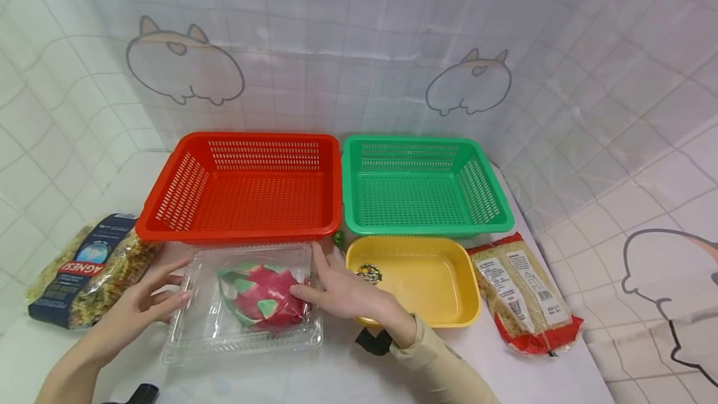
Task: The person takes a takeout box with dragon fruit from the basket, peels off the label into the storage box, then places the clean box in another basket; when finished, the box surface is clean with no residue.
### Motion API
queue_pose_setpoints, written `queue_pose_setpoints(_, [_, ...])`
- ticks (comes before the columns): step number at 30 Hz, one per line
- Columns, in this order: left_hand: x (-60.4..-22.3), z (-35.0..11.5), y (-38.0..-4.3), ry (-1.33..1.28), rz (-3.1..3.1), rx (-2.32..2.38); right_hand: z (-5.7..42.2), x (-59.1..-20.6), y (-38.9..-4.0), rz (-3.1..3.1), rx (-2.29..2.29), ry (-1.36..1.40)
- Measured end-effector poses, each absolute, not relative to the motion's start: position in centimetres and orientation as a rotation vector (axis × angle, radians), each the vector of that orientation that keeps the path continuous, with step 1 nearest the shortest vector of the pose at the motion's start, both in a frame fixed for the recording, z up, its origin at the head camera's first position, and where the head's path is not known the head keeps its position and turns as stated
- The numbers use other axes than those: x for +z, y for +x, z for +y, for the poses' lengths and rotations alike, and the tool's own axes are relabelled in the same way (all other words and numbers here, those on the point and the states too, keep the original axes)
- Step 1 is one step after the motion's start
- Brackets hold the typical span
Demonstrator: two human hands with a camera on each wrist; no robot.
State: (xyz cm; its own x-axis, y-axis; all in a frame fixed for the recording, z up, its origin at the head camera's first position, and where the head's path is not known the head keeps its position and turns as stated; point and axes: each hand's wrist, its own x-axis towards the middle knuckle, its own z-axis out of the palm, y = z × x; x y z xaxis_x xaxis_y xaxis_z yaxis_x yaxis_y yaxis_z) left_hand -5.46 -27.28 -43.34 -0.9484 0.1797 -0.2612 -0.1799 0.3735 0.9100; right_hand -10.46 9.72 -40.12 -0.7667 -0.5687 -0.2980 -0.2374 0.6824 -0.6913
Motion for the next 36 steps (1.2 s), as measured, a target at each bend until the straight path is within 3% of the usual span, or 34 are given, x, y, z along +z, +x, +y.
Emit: queue_pose_setpoints(36, [-43.0, -27.8, -3.8, 0.242, 2.256, 1.807, 10.8, -37.1, -9.4, 2.27, -0.91, -0.604])
